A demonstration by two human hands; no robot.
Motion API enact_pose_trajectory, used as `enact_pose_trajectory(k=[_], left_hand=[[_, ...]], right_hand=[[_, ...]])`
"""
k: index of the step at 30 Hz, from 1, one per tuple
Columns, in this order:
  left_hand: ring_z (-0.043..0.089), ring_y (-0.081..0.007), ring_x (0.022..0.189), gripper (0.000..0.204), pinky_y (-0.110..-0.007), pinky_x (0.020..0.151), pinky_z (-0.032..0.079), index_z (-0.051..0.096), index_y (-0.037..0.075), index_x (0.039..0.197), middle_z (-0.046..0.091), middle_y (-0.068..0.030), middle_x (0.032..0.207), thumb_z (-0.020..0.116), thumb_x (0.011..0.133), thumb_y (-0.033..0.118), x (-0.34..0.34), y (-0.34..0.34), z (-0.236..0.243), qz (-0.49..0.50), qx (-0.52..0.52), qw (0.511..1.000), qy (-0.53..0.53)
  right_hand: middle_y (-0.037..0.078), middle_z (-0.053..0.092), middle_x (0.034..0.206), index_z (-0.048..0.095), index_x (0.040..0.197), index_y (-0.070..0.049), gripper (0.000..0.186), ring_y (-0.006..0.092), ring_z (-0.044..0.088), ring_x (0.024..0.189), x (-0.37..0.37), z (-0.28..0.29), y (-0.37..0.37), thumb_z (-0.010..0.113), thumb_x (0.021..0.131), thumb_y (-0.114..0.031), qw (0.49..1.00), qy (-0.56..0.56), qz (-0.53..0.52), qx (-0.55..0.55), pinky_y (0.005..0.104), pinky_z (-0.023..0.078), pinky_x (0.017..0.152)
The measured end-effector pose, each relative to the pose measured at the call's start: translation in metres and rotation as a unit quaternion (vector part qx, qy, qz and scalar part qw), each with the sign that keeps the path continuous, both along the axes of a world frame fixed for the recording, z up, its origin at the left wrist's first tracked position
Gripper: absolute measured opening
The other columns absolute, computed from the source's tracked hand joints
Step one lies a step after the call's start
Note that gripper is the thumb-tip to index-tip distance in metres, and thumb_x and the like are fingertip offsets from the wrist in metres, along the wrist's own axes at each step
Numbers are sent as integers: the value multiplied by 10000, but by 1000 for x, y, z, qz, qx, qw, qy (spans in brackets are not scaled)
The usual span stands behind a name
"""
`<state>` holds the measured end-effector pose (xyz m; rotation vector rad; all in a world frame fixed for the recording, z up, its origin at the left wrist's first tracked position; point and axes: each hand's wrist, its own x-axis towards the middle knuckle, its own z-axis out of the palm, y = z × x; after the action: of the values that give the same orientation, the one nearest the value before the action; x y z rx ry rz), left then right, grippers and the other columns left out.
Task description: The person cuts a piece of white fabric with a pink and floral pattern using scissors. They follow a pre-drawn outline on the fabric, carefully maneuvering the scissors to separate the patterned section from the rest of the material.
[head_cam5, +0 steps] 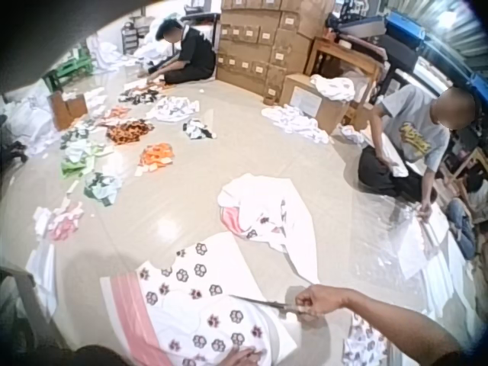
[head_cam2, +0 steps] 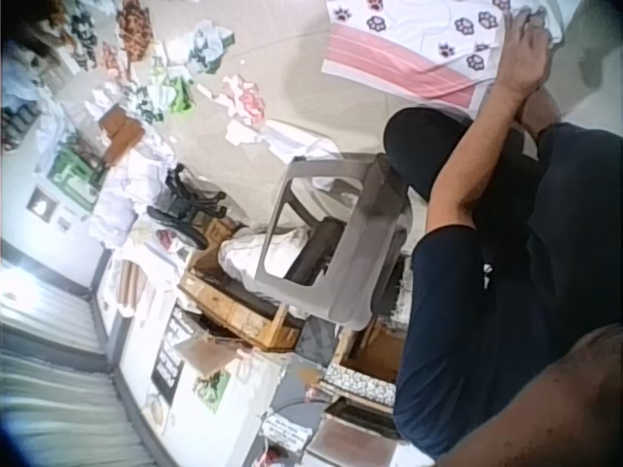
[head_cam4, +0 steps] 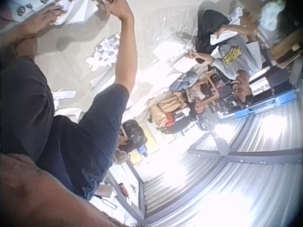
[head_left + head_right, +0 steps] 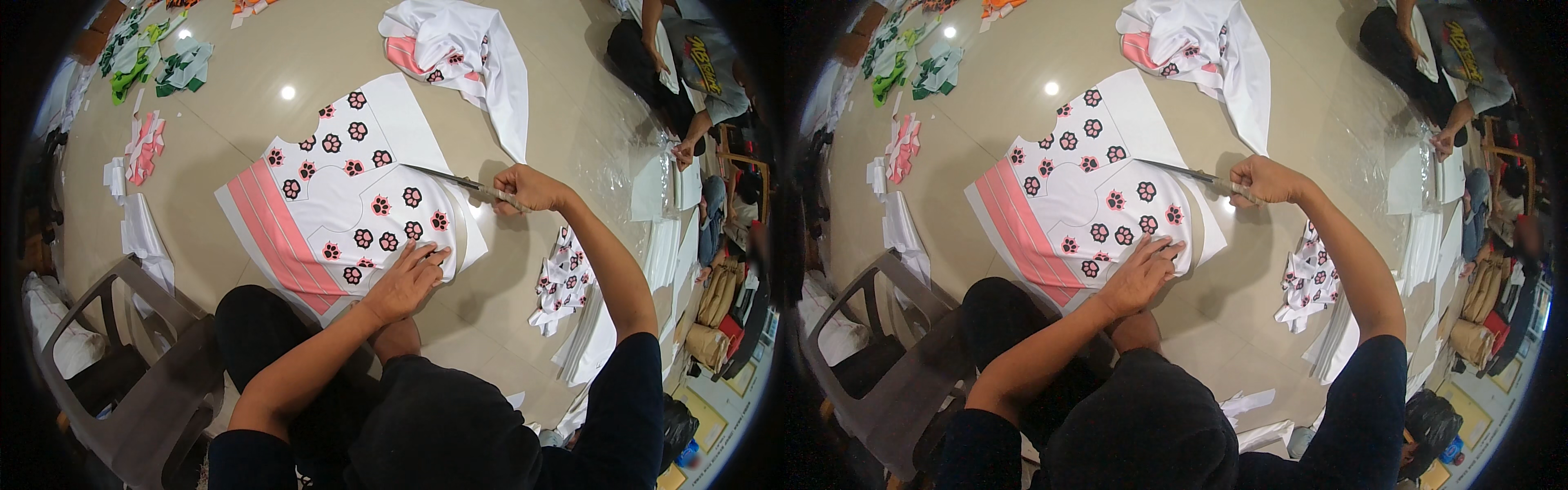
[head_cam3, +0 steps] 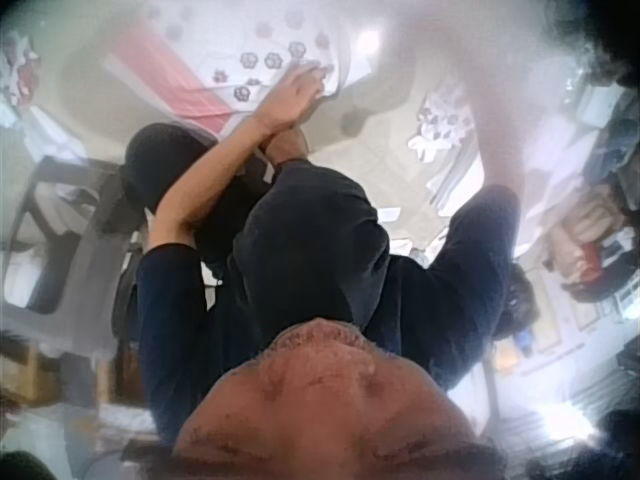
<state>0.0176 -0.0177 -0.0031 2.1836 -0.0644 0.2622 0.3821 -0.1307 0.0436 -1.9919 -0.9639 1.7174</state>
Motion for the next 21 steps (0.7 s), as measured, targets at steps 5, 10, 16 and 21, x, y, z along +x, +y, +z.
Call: enact_pose_trajectory(k=[5,10,16,21], left_hand=[[555,-467,1443,206,-707,1216,396,537,51,1100,588,-203,1571,704,981,70,0,1,0,-4,3,1000,4],[547,-464,1451,202,-706,1220,395,527,62,1087,579,-206,1577,691,971,69,0,2,3,-6,8,1000,2],[534,-462,1464,199,-703,1235,381,515,73,1075,569,-207,1585,679,963,64,0,2,3,-8,8,1000,3],[530,-461,1468,203,-699,1236,382,511,74,1075,566,-205,1586,678,961,61,0,2,4,-9,3,1000,2]], right_hand=[[-15,637,656,635,748,-54,246,75,560,564,3,-4,4,850,831,-142,1000,2,7,1,286,422,538],[-13,649,668,664,765,-53,214,76,562,584,3,-3,7,853,815,-141,1000,-2,9,-1,291,428,549],[-20,632,660,664,762,-54,220,81,554,592,5,0,11,861,795,-145,1000,-13,16,-5,295,433,557],[-27,602,650,647,748,-53,236,87,540,591,8,2,13,860,779,-150,999,-24,29,9,300,433,558]])
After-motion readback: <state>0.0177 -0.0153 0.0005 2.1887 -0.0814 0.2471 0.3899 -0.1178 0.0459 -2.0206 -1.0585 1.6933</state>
